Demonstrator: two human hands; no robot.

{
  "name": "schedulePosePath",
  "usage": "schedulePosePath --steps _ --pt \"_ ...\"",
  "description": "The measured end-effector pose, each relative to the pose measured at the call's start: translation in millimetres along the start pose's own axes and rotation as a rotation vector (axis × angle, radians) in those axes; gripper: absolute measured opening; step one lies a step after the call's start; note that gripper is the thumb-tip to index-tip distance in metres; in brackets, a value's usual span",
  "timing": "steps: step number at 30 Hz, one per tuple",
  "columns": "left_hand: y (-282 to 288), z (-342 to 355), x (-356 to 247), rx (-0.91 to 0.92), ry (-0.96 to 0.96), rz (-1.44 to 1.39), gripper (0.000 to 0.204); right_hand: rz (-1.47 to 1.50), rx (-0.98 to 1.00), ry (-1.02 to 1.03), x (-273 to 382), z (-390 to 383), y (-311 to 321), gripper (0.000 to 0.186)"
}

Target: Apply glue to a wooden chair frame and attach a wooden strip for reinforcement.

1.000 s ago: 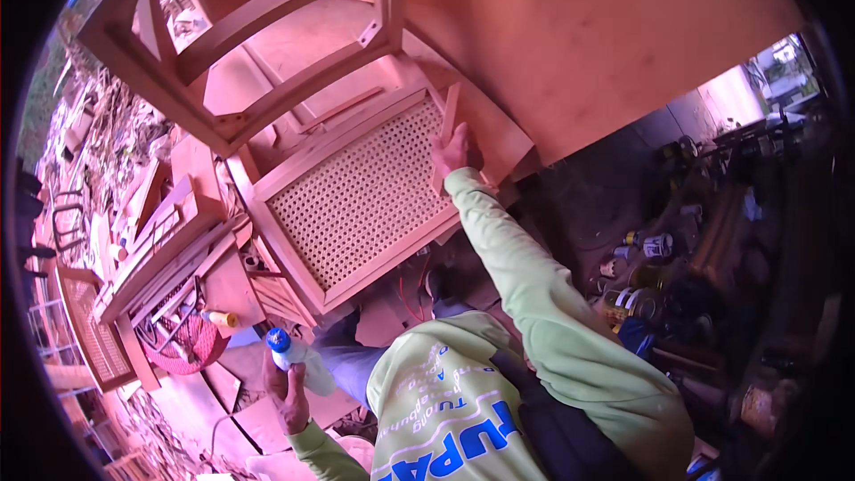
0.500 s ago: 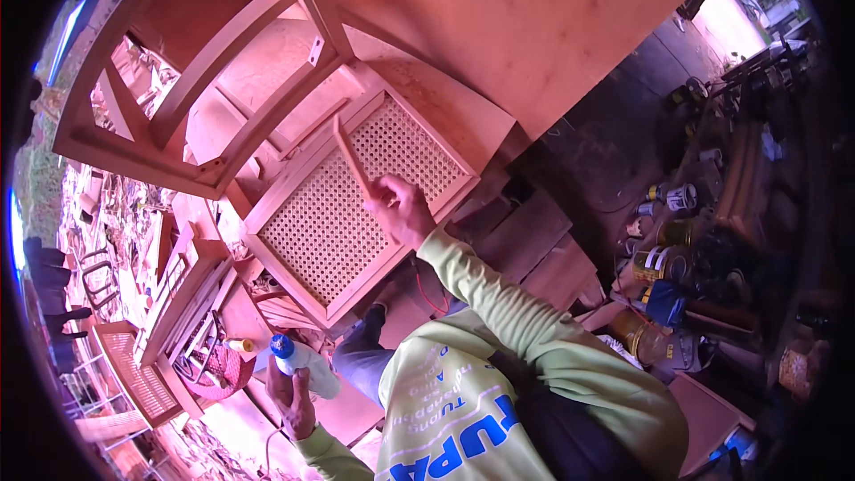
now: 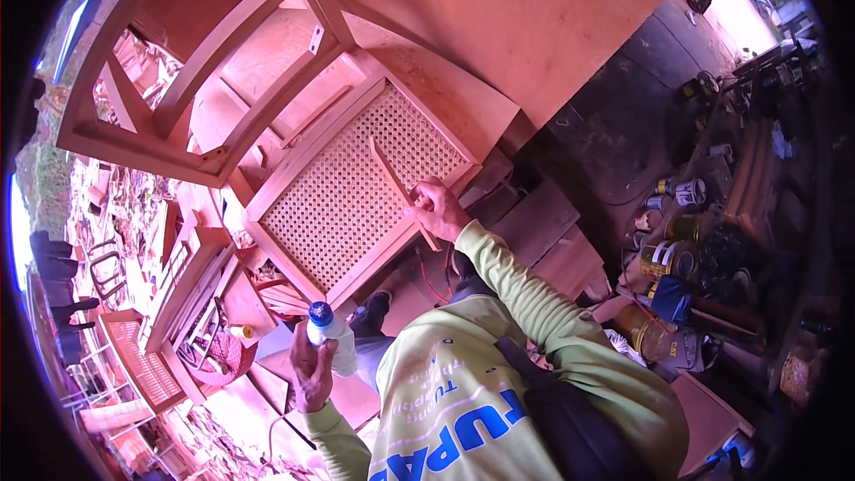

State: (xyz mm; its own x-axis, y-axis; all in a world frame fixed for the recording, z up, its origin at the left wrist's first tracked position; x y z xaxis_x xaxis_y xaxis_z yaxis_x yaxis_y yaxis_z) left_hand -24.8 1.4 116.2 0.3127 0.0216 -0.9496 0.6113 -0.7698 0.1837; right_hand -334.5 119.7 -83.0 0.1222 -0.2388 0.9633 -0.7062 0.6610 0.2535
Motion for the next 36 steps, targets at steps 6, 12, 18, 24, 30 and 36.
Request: schedulePosePath --steps 6,12,18,24,30,36 --pt "4.2 -7.5 10.3 -0.002 0.030 -0.018 0.033 -0.041 -0.022 -0.002 -19.4 -4.9 -1.5 0.031" --pt "-2.4 -5.3 7.9 -0.041 0.018 -0.042 0.034 -0.018 0.021 0.014 -19.2 -3.8 1.7 0.030" --pt "-31.4 40.0 48.7 -0.007 0.040 -0.242 0.041 0.221 0.045 -0.186 -11.2 -2.5 37.8 0.023" --pt "-51.4 70.7 91.4 0.140 0.092 -0.204 0.033 0.112 0.045 0.018 -24.8 5.0 75.5 0.023" --pt "-65.1 87.6 114.9 0.149 0.089 -0.200 0.039 -0.040 0.016 0.006 -25.1 14.6 77.0 0.026" --pt "-65.6 91.6 118.4 0.100 0.122 -0.204 0.043 -0.022 0.057 -0.014 -46.6 18.1 75.9 0.028"
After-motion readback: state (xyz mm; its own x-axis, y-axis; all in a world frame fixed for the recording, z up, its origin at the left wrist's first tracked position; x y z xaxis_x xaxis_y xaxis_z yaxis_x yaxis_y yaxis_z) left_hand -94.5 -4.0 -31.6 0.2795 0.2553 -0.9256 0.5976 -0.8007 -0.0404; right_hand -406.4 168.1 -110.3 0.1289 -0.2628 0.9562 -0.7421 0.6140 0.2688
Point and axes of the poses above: each hand's wrist, its own z-axis towards the middle knuckle, its own y-axis out of the back of the hand, x = y × z, the point moved 1 cm from there along z, towards the middle knuckle, and after that the axes turned 7 degrees about -z, right-handed, at the moved point
